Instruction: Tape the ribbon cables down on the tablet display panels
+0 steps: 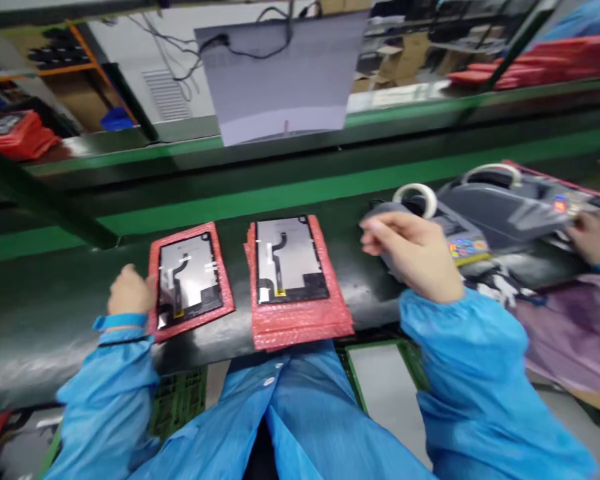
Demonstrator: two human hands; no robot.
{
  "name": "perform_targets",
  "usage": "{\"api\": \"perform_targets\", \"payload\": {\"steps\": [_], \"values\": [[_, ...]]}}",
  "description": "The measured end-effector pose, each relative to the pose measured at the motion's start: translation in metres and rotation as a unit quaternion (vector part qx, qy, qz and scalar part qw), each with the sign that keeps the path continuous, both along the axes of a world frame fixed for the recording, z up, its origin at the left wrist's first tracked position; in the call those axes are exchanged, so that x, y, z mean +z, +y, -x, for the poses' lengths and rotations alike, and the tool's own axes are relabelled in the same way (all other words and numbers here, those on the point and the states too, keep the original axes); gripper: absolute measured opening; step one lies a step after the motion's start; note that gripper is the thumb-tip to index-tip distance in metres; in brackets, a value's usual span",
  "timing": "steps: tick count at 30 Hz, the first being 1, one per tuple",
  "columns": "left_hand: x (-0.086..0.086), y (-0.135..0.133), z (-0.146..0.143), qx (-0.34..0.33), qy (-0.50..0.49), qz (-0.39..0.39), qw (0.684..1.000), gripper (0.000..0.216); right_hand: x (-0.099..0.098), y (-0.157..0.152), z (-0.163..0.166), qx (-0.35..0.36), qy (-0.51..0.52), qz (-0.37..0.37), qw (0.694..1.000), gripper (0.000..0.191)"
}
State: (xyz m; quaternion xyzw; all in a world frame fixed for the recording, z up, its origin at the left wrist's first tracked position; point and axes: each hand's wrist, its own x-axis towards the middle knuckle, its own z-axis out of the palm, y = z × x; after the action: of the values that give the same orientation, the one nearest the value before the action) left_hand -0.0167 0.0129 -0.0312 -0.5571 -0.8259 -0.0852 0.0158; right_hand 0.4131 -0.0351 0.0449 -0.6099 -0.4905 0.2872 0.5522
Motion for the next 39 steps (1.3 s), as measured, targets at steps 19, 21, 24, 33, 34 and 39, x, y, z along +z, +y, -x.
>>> {"api": "perform_targets", "payload": {"steps": [19,21,24,33,34,39], "values": [[0.006,0.066,-0.158,-0.561,-0.066,-0.035,0.825,0.031,-0.079,-0.073,-0.098,-0.349,-0.034,0.043,0.935,0.015],[0.000,0.072,-0.160,-0.579,-0.065,0.000,0.813,0.031,-0.070,-0.067,-0.077,-0.256,-0.047,0.031,0.965,0.013],[-0.010,0.078,-0.164,-0.596,-0.053,0.035,0.800,0.035,-0.060,-0.034,-0.036,-0.069,-0.041,0.051,0.996,0.019],[-0.025,0.091,-0.166,-0.633,-0.059,0.046,0.771,0.054,-0.076,0.112,0.048,0.166,-0.204,0.181,0.948,0.015],[-0.027,0.092,-0.165,-0.634,-0.064,0.046,0.769,0.057,-0.078,0.118,0.052,0.174,-0.231,0.197,0.937,0.015],[-0.034,0.095,-0.163,-0.647,-0.086,0.031,0.757,0.063,-0.078,0.125,0.061,0.179,-0.335,0.257,0.889,0.015]]}}
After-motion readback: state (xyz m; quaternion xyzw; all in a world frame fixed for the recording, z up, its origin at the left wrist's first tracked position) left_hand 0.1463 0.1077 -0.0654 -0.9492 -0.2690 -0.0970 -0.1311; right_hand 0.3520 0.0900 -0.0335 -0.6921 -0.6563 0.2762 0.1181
